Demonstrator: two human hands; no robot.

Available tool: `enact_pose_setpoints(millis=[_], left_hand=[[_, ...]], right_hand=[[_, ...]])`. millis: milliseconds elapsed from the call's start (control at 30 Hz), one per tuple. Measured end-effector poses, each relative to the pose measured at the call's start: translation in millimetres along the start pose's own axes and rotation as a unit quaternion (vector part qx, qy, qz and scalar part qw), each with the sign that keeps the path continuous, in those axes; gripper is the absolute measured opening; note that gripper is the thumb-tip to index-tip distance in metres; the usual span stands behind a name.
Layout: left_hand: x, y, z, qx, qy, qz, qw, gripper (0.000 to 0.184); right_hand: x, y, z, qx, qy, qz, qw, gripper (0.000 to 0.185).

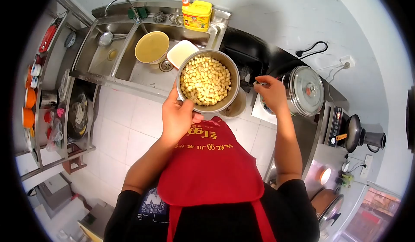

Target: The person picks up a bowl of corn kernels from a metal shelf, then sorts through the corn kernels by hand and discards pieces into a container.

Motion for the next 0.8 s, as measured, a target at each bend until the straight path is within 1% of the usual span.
enact_pose_setpoints(millis=[33,67,100,133,200,233,300,333,400,433,500,533,600,633,667,733,800], left_hand=[[0,0,-2,0.003,-0.002,0.001,1.0,0.054],[-2,0,-4,0.003,-0.006,-0.002,1.0,0.054],[-3,0,-6,0.003,-0.01,-0.006,1.0,0.055],[-3,0,-8,0.006,-0.01,-0.007,1.0,0.055],[-2,0,-9,0.007,-0.001,-0.006,1.0,0.056],[-1,1,-10,0.009,-0.002,-0.004,1.0,0.056],[-4,0,-11,0.006,-0.013,-0.01,1.0,0.057],[-4,0,-12,0.007,-0.014,-0.011,1.0,0.057],[-2,1,-13,0.008,0.003,-0.016,1.0,0.057],[-2,1,-13,0.009,0.002,-0.016,1.0,0.057],[-1,1,-14,0.012,-0.001,-0.017,1.0,0.055],[-1,1,-14,0.012,-0.001,-0.017,1.0,0.055],[-1,1,-14,0.015,-0.016,-0.016,1.0,0.054],[-1,1,-13,0.013,-0.015,-0.018,1.0,0.054],[0,1,-14,0.02,-0.005,-0.02,1.0,0.054],[-1,2,-14,0.024,0.005,-0.022,0.999,0.054],[-1,4,-14,0.014,0.003,-0.008,1.0,0.055]], right_hand=[[2,1,1,-0.013,0.198,0.067,0.978,0.026],[3,5,-2,-0.025,0.388,0.129,0.912,0.029],[7,7,-2,-0.052,0.409,0.151,0.899,0.03],[10,7,0,-0.055,0.409,0.15,0.898,0.03],[25,10,5,-0.084,0.421,0.149,0.891,0.022],[32,14,4,-0.085,0.421,0.147,0.891,0.022],[62,27,4,-0.124,0.312,0.224,0.915,0.016],[75,33,0,-0.126,0.311,0.224,0.915,0.016],[104,50,-20,-0.063,0.202,0.281,0.936,0.017],[112,53,-28,-0.064,0.201,0.28,0.936,0.017],[122,60,-54,-0.005,0.26,0.301,0.918,0.017],[122,58,-60,-0.006,0.26,0.301,0.917,0.017],[124,58,-80,-0.009,0.401,0.352,0.846,0.017],[120,56,-87,-0.011,0.43,0.345,0.834,0.015],[120,54,-89,-0.009,0.43,0.347,0.834,0.015],[118,53,-98,0.002,0.49,0.361,0.793,0.012],[117,54,-99,0.007,0.488,0.365,0.793,0.011]])
Point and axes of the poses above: each hand's wrist, its own y-axis away from the middle knuckle, its own z-axis out of the back of the hand, x = y × z, the point moved 8 cm from there along -y, towards the middle knuckle, and after that the axes turned 1 degree about y, right-handed, at the moved point
